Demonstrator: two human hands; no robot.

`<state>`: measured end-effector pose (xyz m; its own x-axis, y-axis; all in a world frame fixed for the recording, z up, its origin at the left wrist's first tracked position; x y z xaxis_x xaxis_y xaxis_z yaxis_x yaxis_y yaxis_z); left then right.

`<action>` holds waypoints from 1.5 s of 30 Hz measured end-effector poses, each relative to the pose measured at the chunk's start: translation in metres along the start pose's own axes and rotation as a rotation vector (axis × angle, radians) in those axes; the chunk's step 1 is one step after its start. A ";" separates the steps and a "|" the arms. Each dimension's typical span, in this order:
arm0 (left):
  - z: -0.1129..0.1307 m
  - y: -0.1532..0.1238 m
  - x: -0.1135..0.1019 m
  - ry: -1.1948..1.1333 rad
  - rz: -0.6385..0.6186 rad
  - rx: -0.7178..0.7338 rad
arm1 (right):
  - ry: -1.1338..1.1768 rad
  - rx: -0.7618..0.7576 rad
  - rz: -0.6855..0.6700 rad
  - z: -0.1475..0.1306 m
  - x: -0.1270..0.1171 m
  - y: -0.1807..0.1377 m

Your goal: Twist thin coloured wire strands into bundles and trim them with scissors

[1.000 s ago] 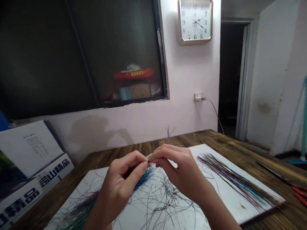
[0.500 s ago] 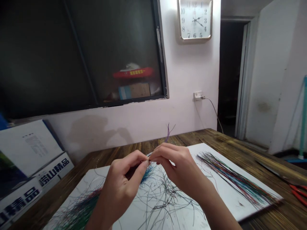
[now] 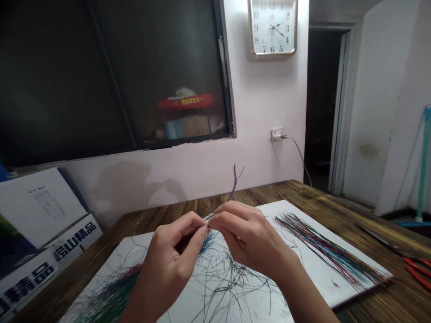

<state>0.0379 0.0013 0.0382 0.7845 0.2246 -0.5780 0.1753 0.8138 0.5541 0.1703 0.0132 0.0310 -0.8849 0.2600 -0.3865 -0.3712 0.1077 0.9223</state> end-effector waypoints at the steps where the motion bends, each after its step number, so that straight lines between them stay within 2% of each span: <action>1: 0.000 0.000 0.000 -0.008 -0.004 -0.013 | -0.015 -0.010 -0.003 0.000 0.000 -0.001; 9: -0.009 0.003 0.002 -0.034 -0.032 -0.145 | -0.059 -0.074 -0.016 0.003 0.004 -0.002; 22: -0.012 0.005 0.000 -0.031 -0.011 -0.201 | -0.107 -0.096 -0.042 0.002 0.008 -0.002; 31: -0.014 0.005 -0.001 -0.228 -0.060 -0.220 | -0.204 -0.211 0.075 -0.008 0.011 -0.002; 34: -0.011 0.004 -0.004 -0.164 -0.016 -0.145 | -0.203 -0.203 0.144 -0.008 0.014 -0.003; 36: -0.006 0.002 -0.007 -0.066 0.042 -0.034 | -0.151 -0.142 0.197 -0.007 0.013 -0.002; 41: 0.005 -0.005 -0.012 0.200 0.191 0.369 | 0.064 0.125 0.270 -0.005 0.002 0.002; 45: 0.008 -0.009 -0.012 0.326 0.231 0.533 | 0.272 0.379 0.198 -0.003 -0.001 0.002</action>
Point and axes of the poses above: each hand's wrist, its own y-axis towards the middle knuckle, its own x-axis out of the palm, z = x × y, the point moved 5 cm from there along y, towards the middle knuckle, and after that the axes turned 6 degrees about -x, right-handed, at the moved point
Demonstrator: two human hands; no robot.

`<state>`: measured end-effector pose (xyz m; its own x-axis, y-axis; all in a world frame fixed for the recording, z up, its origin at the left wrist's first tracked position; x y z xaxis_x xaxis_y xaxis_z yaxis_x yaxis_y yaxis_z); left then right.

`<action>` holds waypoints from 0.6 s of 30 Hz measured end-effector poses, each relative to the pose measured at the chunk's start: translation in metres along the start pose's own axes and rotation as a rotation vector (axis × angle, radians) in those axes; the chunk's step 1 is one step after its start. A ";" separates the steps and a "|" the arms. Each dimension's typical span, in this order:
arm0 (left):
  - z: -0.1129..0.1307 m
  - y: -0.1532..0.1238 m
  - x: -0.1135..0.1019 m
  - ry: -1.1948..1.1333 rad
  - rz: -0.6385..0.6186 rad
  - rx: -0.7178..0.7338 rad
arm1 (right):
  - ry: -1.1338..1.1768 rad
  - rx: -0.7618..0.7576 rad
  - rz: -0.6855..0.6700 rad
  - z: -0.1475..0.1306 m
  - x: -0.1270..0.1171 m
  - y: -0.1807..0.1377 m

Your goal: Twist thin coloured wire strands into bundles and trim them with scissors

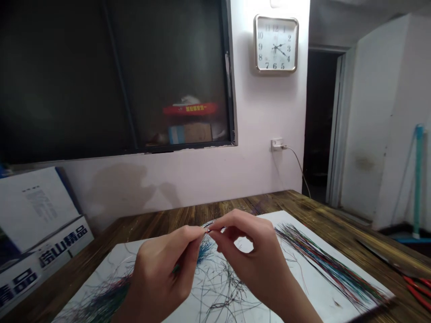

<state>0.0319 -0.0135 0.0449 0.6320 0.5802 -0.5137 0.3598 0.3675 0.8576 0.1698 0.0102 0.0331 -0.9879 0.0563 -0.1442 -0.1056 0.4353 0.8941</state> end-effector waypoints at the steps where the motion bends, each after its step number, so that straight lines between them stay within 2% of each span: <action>1: 0.001 0.000 0.000 0.019 0.002 0.024 | 0.042 0.049 -0.013 0.001 0.000 0.000; 10: 0.010 -0.003 -0.002 0.128 0.041 0.140 | 0.364 0.356 -0.030 0.012 0.003 -0.007; 14: 0.009 -0.004 -0.001 0.062 0.030 0.104 | 0.426 0.397 -0.044 0.014 0.004 -0.007; 18: 0.008 -0.002 -0.002 -0.044 0.038 0.028 | 0.454 0.373 -0.021 0.014 0.004 -0.006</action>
Point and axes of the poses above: each hand's wrist, its own y-axis towards the middle knuckle, its own x-axis out of the palm, z = x × y, the point moved 5 cm from there along y, towards the middle knuckle, and after that the axes turned 6 degrees about -x, right-handed, at the moved point
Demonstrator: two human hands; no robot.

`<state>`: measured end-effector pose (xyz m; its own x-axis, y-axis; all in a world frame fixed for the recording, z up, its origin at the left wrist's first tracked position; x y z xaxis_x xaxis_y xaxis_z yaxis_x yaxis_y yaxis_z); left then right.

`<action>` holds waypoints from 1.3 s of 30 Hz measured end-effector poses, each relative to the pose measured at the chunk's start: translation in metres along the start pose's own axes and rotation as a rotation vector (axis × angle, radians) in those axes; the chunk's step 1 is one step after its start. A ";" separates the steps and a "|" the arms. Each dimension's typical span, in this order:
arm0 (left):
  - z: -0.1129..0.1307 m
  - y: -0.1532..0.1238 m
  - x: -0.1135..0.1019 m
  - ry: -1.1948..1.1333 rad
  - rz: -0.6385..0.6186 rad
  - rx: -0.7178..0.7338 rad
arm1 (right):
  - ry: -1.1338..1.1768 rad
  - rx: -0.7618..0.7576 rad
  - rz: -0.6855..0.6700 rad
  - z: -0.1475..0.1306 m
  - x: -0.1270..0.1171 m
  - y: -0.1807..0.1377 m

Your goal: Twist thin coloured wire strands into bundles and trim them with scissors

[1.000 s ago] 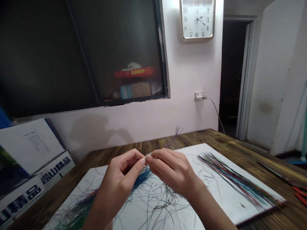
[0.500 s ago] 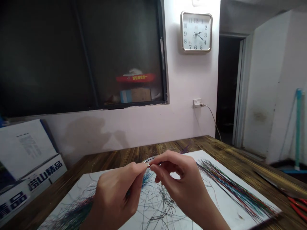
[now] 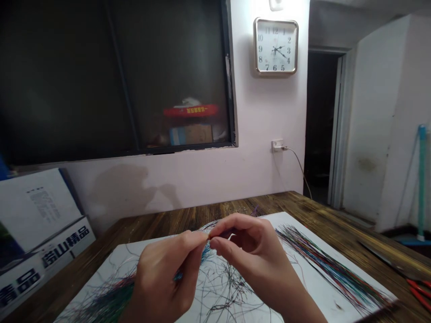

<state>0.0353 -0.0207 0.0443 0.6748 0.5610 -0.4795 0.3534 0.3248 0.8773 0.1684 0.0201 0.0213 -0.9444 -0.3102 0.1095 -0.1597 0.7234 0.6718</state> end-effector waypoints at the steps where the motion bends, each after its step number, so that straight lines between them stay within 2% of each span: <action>1: 0.000 0.001 -0.001 -0.028 0.000 -0.021 | 0.005 -0.006 0.003 -0.001 0.000 0.000; 6: 0.000 0.003 -0.003 -0.144 -0.052 -0.154 | 0.036 -0.021 0.026 -0.003 0.005 -0.001; 10: -0.001 0.002 -0.001 -0.235 -0.078 -0.265 | -0.002 -0.121 0.034 -0.004 0.008 -0.002; 18: -0.014 0.002 0.007 -0.526 -0.220 -0.619 | -0.267 -0.366 0.023 -0.009 0.012 0.000; 22: -0.023 0.000 0.012 -0.685 -0.304 -0.722 | -0.416 -0.441 0.018 -0.009 0.011 -0.001; 24: -0.025 -0.001 0.014 -0.671 -0.335 -0.711 | -0.457 -0.449 0.017 -0.009 0.011 -0.001; 26: -0.025 -0.001 0.013 -0.553 -0.332 -0.656 | -0.483 -0.445 0.023 -0.010 0.010 0.000; 29: -0.021 0.002 0.007 -0.328 -0.266 -0.485 | -0.515 -0.422 0.042 -0.011 0.010 0.001; 33: -0.014 0.005 0.003 -0.149 -0.198 -0.254 | -0.515 -0.366 0.064 -0.010 0.009 0.003; 39: -0.014 0.003 0.004 -0.015 -0.120 -0.102 | -0.473 -0.222 0.086 -0.004 0.007 0.003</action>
Point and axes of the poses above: each hand's wrist, its own y-axis towards the middle knuckle, its own x-axis out of the palm, z = x × y, the point moved 5 cm from there along y, towards the middle knuckle, and after that the axes turned 6 degrees about -x, right-handed, at the moved point
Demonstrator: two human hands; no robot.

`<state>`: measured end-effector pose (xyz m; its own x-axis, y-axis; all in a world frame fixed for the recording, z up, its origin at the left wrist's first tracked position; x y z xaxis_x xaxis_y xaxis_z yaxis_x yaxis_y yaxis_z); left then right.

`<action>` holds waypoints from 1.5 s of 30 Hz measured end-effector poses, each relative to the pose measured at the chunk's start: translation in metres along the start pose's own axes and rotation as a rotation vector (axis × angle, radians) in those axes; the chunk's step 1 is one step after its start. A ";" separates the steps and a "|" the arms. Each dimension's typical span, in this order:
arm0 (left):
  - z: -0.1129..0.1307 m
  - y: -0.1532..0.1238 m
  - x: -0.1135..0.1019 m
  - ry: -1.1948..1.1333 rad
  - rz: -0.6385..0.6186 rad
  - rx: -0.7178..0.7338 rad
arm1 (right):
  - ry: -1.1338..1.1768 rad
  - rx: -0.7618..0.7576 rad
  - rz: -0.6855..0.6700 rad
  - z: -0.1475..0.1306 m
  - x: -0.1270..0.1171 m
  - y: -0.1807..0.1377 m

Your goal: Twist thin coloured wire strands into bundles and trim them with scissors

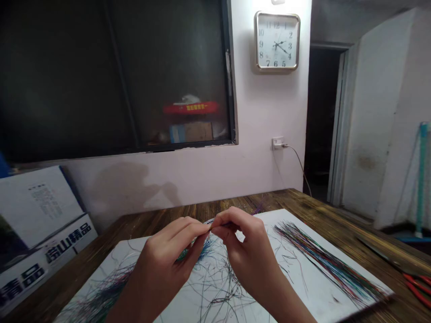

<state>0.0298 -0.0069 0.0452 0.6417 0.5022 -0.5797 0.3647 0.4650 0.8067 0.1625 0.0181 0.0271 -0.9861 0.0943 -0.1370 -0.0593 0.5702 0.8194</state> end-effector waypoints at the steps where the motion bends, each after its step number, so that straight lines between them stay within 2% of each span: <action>1: 0.000 0.000 -0.001 0.004 0.022 0.021 | 0.010 0.025 -0.004 0.001 0.000 0.000; 8: 0.006 -0.003 -0.004 0.032 0.135 0.104 | 0.130 0.080 -0.010 0.000 0.002 -0.002; 15: 0.011 -0.002 -0.005 -0.043 0.122 0.084 | 0.151 0.037 -0.079 -0.001 -0.004 -0.001; 21: 0.013 0.002 -0.007 -0.130 0.132 0.053 | 0.224 0.061 -0.186 -0.002 -0.009 0.000; 31: 0.009 0.000 -0.008 -0.188 0.099 0.016 | 0.256 0.050 -0.228 -0.002 -0.007 -0.001; 37: 0.007 0.002 -0.004 -0.279 0.093 -0.114 | 0.288 0.049 -0.190 -0.002 -0.006 -0.002; 45: 0.004 0.006 0.008 -0.542 0.107 -0.276 | 0.235 0.005 -0.118 -0.004 -0.008 -0.002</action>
<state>0.0395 -0.0030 0.0456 0.9432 0.1480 -0.2974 0.1378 0.6402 0.7557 0.1700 0.0128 0.0286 -0.9814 -0.1650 -0.0980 -0.1760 0.5700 0.8026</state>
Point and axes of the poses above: each hand's wrist, its own y-axis towards the middle knuckle, its own x-axis out of the palm, z = x × y, the point moved 5 cm from there along y, towards the middle knuckle, and after that the axes turned 6 degrees about -x, right-handed, at the moved point
